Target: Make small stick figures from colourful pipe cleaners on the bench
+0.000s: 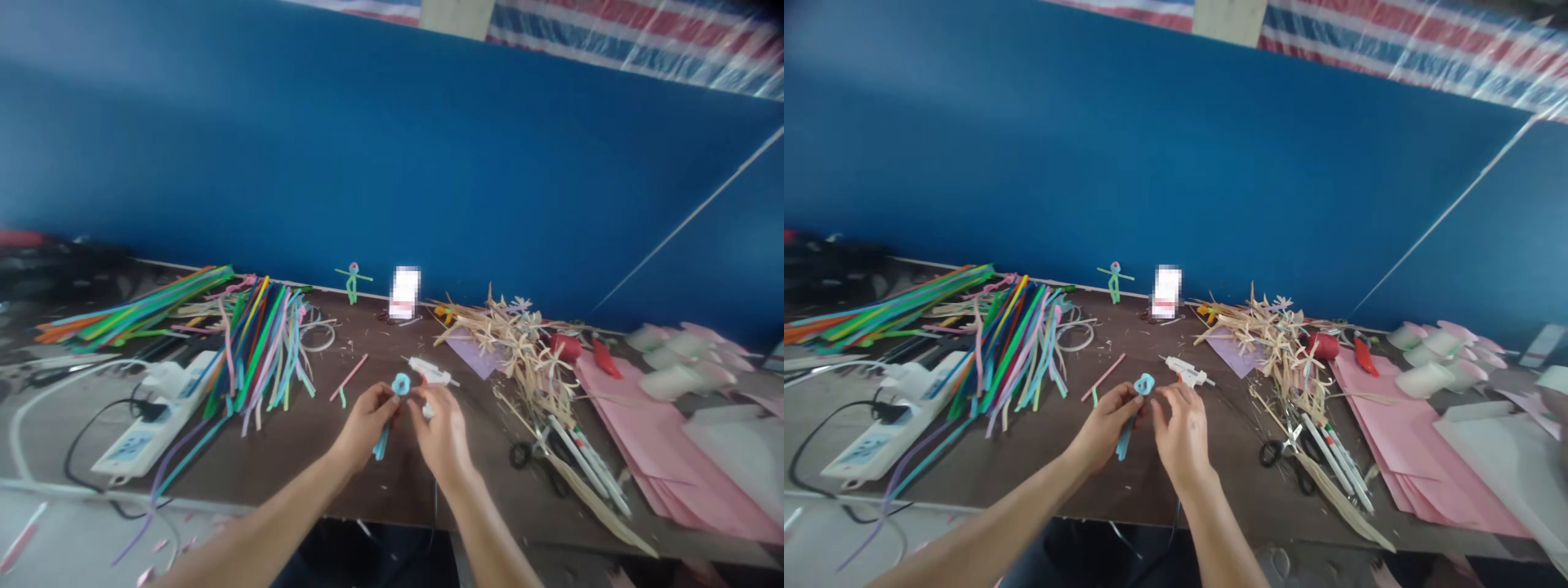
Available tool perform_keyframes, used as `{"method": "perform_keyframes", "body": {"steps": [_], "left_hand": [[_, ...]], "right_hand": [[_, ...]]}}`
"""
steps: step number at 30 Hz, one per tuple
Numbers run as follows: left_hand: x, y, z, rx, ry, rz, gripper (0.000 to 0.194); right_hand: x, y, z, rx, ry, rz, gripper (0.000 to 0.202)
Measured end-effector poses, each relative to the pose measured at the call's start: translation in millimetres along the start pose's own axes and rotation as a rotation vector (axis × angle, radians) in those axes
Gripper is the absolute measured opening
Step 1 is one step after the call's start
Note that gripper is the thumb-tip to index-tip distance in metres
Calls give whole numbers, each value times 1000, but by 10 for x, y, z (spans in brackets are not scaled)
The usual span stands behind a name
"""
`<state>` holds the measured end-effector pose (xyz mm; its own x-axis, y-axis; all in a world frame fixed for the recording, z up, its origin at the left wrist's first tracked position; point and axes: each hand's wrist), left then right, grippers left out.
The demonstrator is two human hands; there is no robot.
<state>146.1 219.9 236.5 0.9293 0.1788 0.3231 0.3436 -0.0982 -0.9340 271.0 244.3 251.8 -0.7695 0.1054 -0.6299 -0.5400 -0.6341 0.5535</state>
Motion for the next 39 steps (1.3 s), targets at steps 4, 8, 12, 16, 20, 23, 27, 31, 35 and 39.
{"method": "perform_keyframes", "body": {"steps": [4, 8, 12, 16, 20, 23, 27, 31, 35, 39], "left_hand": [[-6, 68, -5, 63, 6, 49, 17], [-66, 86, 42, 51, -13, 52, 18], [-108, 6, 76, -83, -2, -183, 22], [-134, -46, 88, -234, -28, -336, 22], [-128, -25, 85, -163, -65, -376, 21], [-94, -7, 70, -99, -100, -398, 22], [-54, 20, 57, -94, -134, -400, 22], [-49, 58, 63, -102, -159, -402, 20], [-71, 38, 75, -163, -88, -369, 20], [-100, -5, 74, -224, -65, -320, 19]], "right_hand": [[78, 22, -6, 24, 92, -33, 14], [134, 20, 7, 10, 75, -24, 14], [178, 6, 64, 2, 55, 14, 16], [206, 13, 109, 35, 65, 86, 18], [206, 28, 109, 48, 106, 79, 19], [197, 34, 104, 59, 121, 65, 19], [198, 42, 106, 54, 151, 28, 18], [204, 31, 93, 49, 174, 26, 18], [184, -22, 81, 122, 178, 123, 17], [151, -95, 101, 222, 178, 224, 13]]}}
Point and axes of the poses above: each hand's wrist, its own z-axis towards the middle knuckle, its own x-axis out of the palm, y = z × x, and after that the axes turned 2 degrees about -x, right-handed
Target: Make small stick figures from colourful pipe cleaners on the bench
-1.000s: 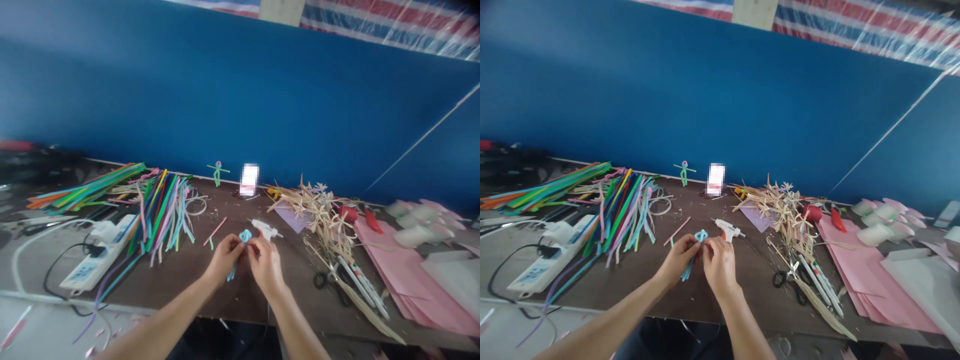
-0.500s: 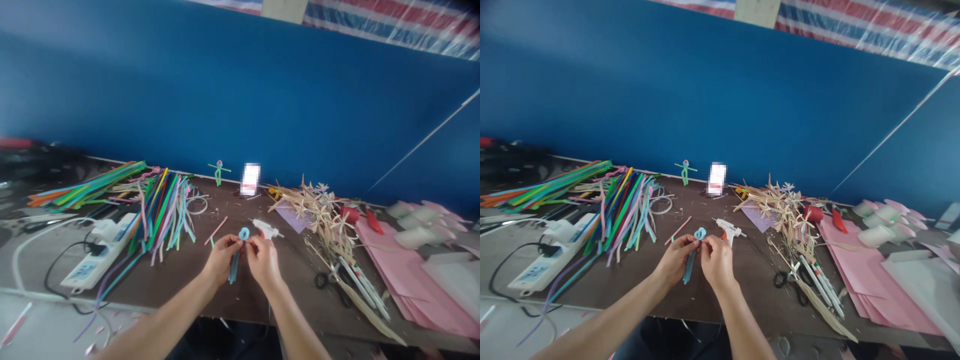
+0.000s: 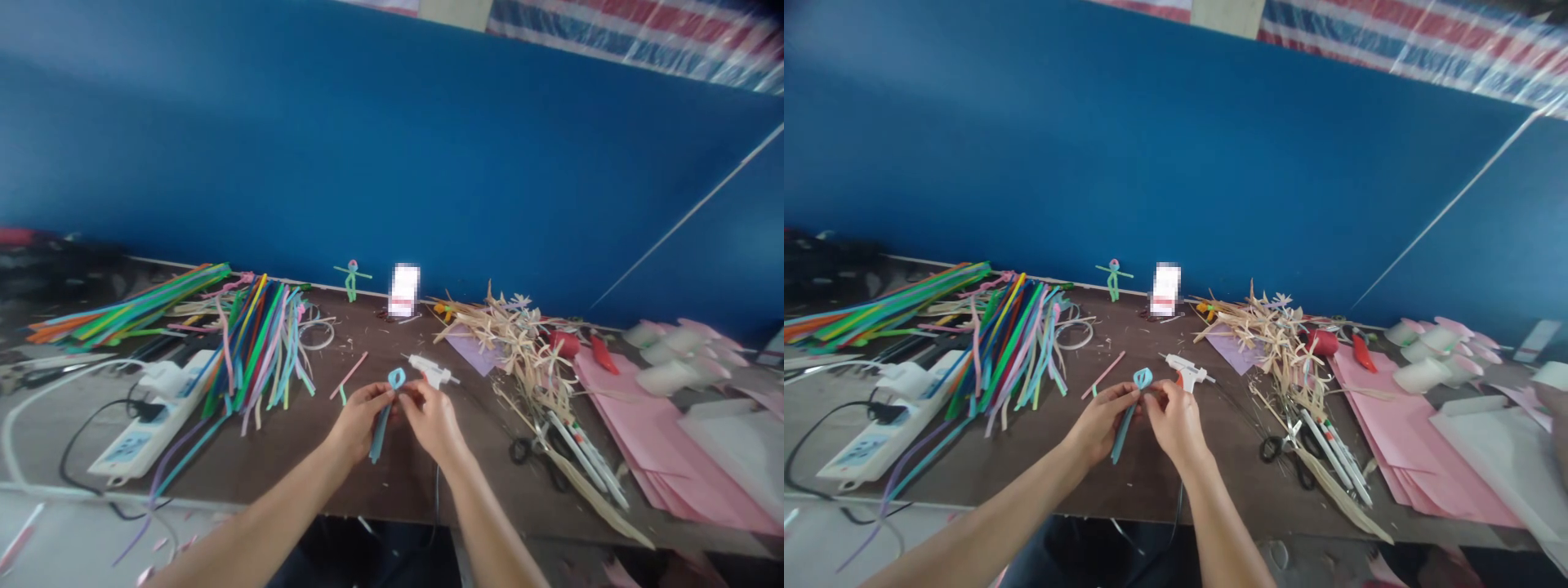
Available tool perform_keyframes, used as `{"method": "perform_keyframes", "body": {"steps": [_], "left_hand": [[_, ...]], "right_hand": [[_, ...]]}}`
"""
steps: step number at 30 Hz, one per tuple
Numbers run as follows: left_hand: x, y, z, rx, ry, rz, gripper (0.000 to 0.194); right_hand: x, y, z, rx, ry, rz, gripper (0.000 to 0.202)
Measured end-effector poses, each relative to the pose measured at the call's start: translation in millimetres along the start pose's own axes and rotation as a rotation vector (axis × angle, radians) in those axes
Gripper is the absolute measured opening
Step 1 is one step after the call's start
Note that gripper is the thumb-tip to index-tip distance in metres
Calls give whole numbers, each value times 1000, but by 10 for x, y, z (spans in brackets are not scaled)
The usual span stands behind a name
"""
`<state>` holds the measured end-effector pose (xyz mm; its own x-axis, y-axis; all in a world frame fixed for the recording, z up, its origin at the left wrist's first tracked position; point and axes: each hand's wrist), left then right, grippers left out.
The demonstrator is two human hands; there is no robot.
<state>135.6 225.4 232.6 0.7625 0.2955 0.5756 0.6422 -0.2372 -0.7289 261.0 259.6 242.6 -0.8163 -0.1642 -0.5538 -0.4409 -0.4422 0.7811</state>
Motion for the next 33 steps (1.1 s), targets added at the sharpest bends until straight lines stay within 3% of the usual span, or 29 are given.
{"method": "perform_keyframes", "body": {"steps": [7, 14, 22, 33], "left_hand": [[-32, 0, -37, 152, 31, 175, 21], [-17, -40, -73, 326, 45, 315, 19], [28, -80, -163, 299, 28, 330, 19], [-9, -7, -175, 274, 114, 272, 17]], "right_hand": [[-58, 73, 68, -31, -85, 159, 29], [-99, 256, 29, -103, -62, 176, 23], [-103, 340, -34, -96, -20, 178, 33], [-129, 379, 14, -140, 25, 95, 17]]}}
Point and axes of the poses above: each hand's wrist, its own z-axis towards the middle knuckle, its own x-axis out of the palm, y = z × x, and after that the axes turned 2 degrees about -x, right-handed
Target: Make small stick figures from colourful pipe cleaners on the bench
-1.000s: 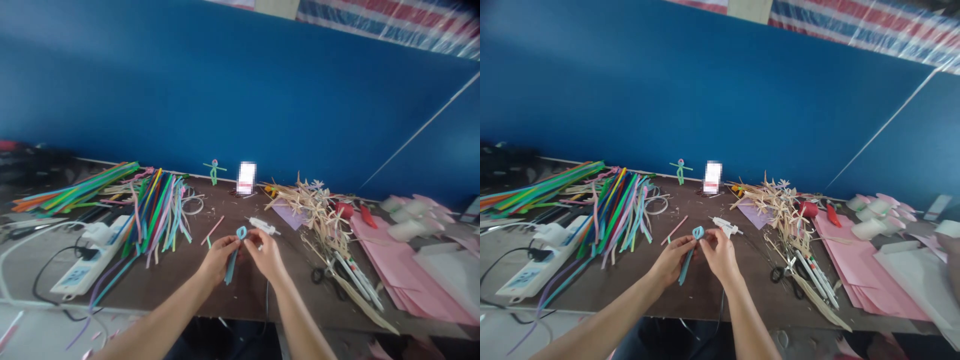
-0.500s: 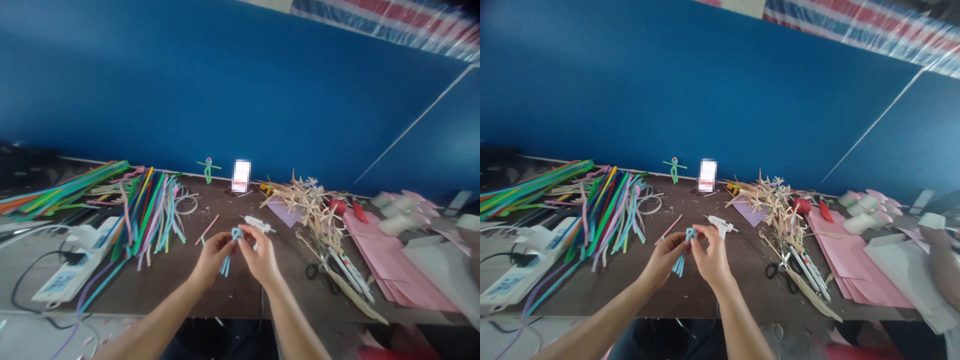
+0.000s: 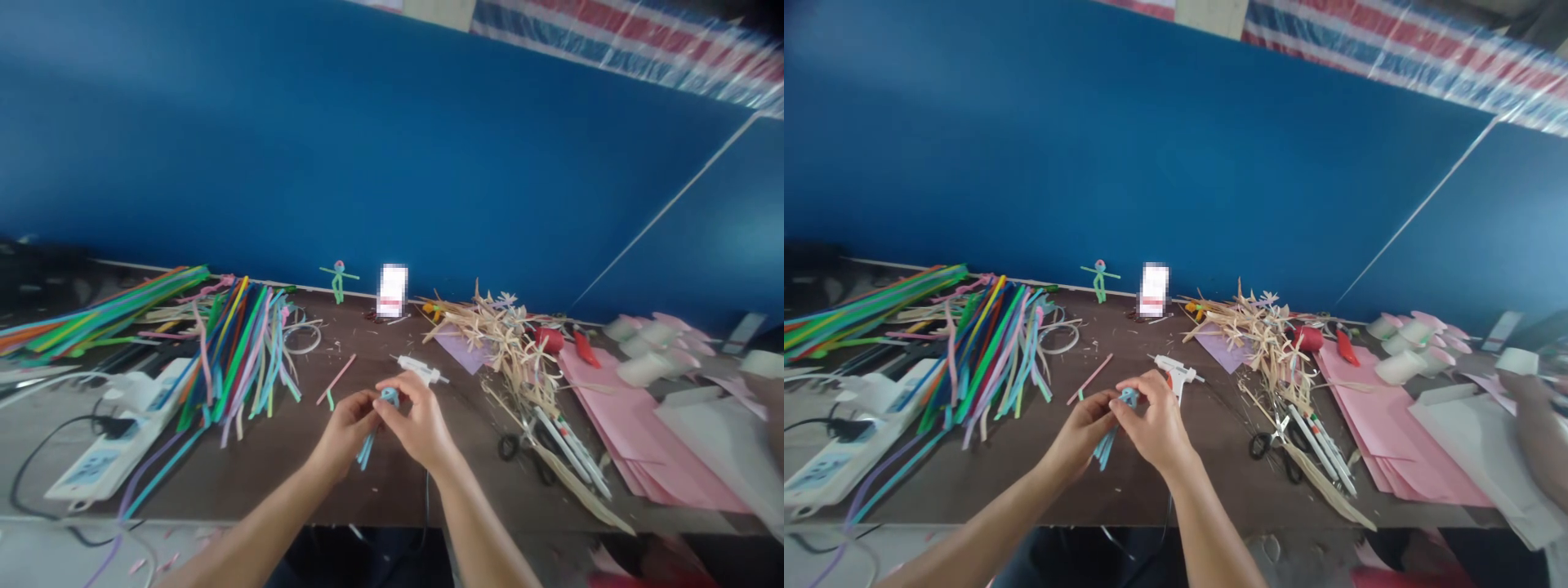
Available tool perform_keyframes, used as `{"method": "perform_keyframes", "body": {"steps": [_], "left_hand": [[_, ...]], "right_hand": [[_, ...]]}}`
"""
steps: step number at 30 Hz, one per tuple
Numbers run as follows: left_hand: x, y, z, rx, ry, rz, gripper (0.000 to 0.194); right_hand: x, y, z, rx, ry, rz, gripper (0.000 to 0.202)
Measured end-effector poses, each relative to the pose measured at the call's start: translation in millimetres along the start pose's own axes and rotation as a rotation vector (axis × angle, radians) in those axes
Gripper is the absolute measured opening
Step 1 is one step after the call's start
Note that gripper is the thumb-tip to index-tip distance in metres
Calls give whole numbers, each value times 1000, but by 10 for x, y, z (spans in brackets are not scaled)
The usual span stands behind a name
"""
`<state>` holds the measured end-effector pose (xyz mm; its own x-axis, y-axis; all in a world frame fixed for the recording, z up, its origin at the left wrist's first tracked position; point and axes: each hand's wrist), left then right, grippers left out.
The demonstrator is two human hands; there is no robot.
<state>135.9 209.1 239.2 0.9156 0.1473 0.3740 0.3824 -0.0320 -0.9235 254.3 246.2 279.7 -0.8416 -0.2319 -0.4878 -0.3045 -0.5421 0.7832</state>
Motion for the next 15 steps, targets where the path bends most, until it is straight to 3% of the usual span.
{"method": "perform_keyframes", "body": {"steps": [9, 15], "left_hand": [[76, -12, 10, -51, -38, -75, 20], [41, -1, 19, -108, 16, -70, 23]], "right_hand": [[1, 28, 19, -33, -9, -68, 13], [-27, 36, 23, -35, 24, -132, 9]]}}
Point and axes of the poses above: each hand's wrist, its own z-axis towards the middle knuckle, its own x-axis out of the palm, y = z × x, and after that the axes turned 2 degrees about -x, right-handed
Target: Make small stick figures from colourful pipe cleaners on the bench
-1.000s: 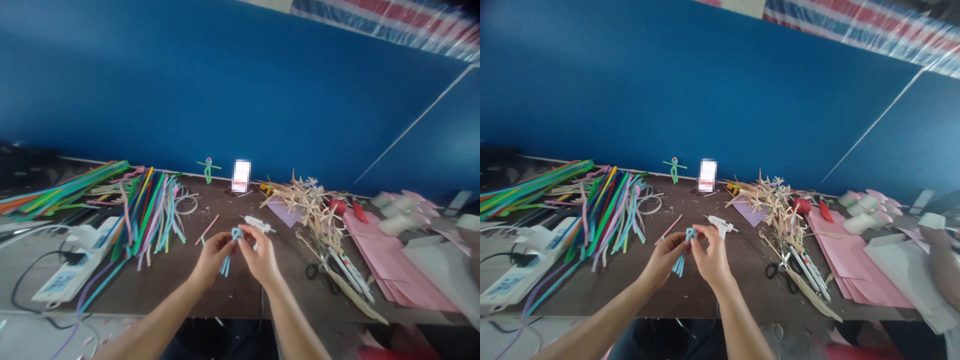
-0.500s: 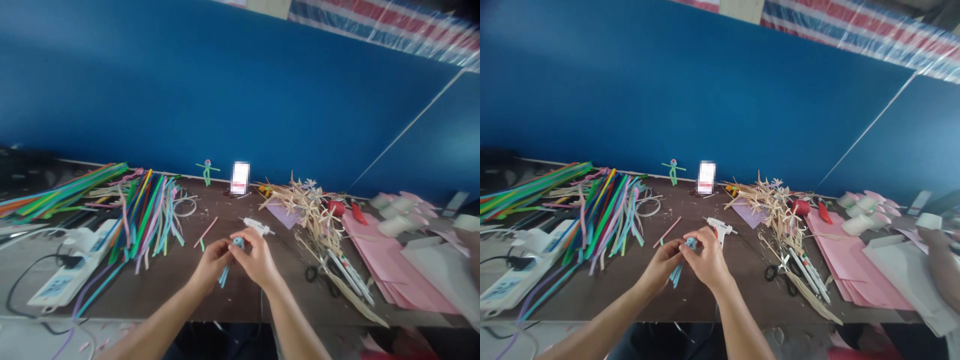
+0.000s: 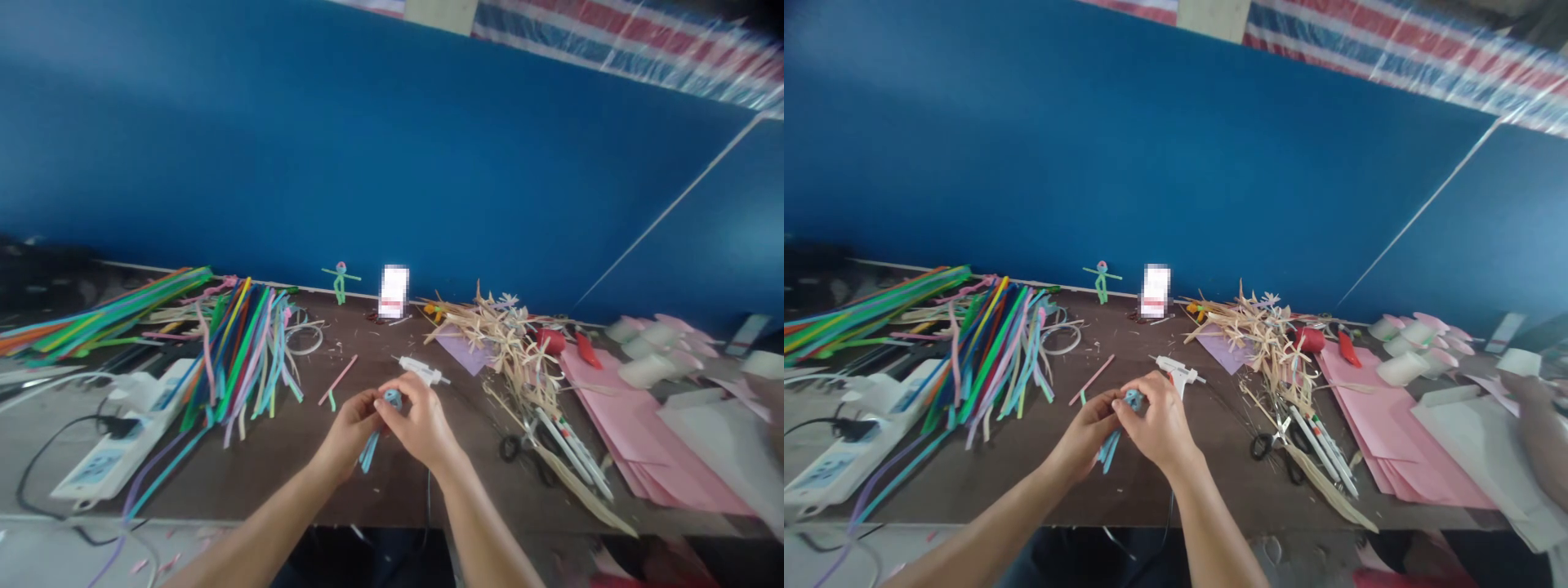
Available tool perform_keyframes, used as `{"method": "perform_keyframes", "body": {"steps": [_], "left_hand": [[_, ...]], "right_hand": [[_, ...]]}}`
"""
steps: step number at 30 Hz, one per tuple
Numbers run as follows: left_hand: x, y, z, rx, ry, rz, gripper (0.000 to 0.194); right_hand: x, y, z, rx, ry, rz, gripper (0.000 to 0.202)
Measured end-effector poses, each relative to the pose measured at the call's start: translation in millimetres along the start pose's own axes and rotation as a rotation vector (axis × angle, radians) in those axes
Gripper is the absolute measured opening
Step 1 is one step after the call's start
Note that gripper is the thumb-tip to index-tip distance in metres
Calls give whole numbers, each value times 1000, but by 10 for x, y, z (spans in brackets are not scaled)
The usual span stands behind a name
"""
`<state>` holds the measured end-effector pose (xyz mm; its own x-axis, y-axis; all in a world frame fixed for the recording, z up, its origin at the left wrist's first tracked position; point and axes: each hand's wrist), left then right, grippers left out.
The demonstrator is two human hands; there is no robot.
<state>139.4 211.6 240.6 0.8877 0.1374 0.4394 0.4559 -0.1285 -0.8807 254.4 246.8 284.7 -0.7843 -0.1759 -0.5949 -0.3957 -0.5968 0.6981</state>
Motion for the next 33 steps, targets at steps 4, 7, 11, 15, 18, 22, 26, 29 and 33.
{"method": "perform_keyframes", "body": {"steps": [4, 7, 11, 15, 18, 22, 26, 29, 33], "left_hand": [[9, -27, -7, -15, 13, -8, 22], [29, -57, -12, -9, 17, -22, 22], [24, -65, -4, 2, -16, -37, 23], [0, -58, 14, -16, 8, -8, 23], [-2, -64, 28, -5, 18, -13, 23], [19, -89, 35, -9, -21, -24, 23], [17, -104, 35, -41, 2, -54, 25], [-16, -115, 60, -61, 2, -97, 25], [-117, -146, 144, -65, -109, -182, 23]], "right_hand": [[11, -5, 1, -1, 1, -8, 8], [23, -12, 7, -1, -11, -11, 8], [29, -21, 4, -7, -24, -28, 18], [29, -28, -12, -22, -28, -41, 31], [30, -31, -13, -28, -17, -58, 19], [29, -45, 16, -28, -19, -78, 20], [15, -83, 65, -41, 41, -95, 18], [0, -132, 92, -27, 33, -84, 30], [-46, -267, 63, 50, -72, -31, 35]]}}
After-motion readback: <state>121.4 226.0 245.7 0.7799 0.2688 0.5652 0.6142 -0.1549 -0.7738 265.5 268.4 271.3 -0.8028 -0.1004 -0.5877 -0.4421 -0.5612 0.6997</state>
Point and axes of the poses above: each hand's wrist, its own z-axis towards the middle knuckle, its own x-axis out of the palm, y = z × x, and after that the axes turned 2 degrees about -x, right-handed
